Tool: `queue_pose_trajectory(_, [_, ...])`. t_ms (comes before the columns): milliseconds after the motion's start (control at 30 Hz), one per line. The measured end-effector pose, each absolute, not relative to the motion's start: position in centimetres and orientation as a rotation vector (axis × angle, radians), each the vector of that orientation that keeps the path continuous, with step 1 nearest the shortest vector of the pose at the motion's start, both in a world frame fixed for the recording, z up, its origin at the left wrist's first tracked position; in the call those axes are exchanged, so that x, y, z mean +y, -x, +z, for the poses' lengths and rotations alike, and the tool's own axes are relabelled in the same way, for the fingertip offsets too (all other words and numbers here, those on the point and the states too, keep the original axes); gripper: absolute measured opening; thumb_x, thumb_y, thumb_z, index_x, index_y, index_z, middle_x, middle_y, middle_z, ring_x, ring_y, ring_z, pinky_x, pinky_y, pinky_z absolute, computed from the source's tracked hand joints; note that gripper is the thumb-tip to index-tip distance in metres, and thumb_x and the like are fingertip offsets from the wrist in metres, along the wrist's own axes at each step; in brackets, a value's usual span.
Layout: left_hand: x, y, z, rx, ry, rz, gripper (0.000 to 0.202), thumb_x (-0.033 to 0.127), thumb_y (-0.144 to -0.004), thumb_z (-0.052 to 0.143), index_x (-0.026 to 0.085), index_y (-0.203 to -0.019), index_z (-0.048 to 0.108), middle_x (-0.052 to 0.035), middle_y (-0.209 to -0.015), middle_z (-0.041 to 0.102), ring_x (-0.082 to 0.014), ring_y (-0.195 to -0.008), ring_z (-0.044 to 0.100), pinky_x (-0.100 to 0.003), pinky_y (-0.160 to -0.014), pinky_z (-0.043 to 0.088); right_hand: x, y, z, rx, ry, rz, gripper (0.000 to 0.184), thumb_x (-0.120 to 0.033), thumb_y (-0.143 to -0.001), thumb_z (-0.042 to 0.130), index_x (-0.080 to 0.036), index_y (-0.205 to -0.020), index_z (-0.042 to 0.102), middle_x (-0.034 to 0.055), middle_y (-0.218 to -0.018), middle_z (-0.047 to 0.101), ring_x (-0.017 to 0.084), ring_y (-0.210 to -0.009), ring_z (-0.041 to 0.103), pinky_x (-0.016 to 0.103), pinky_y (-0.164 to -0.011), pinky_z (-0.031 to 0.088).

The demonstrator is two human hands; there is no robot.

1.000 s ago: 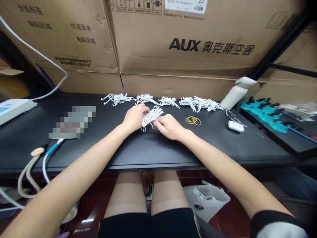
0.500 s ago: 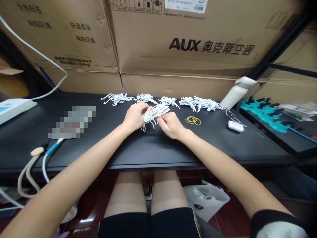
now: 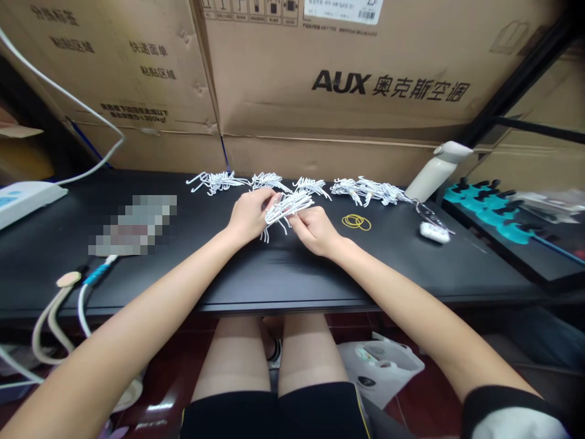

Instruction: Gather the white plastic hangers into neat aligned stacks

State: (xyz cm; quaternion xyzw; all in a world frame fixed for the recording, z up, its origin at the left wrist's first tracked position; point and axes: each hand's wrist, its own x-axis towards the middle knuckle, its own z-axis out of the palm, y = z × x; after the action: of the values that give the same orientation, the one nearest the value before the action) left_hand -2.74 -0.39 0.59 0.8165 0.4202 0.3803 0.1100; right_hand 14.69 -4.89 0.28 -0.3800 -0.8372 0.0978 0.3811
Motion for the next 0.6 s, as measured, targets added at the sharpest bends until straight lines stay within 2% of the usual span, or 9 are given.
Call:
queue_pose_trajectory(300, [-0.85,2.5,0.81,1.411,-2.482,1.126,0.034,0.039,-0.095,0.037,0.018,-0.077,0.058,-0.0009,-0.06,0.055,-0.0142,-0.053,0.046,-0.026,-0.054,0.029,-4.65,-14.67,0.08,-2.107,0.869,0.237,0.044,-0.035,-0.095,0.037,-0.021,-0.054,0.031,-0.0002,-0.05,0.044,0.01,-0.047,0.038,0.026,-0.052,0.03])
queue_pose_trajectory(600, [-0.68,2.4,0.65,1.45,-2.444,1.108,0.029,0.037,-0.097,0.032,0.019,-0.091,0.055,-0.0009,-0.061,0.055,-0.0161,-0.053,0.051,-0.026,-0.054,0.03,-4.99,-14.65,0.42,-2.135,0.872,0.273,0.041,-0.031,-0.093,0.04,-0.02,-0.054,0.03,-0.0017,-0.049,0.041,0.008,-0.046,0.034,0.025,-0.051,0.026])
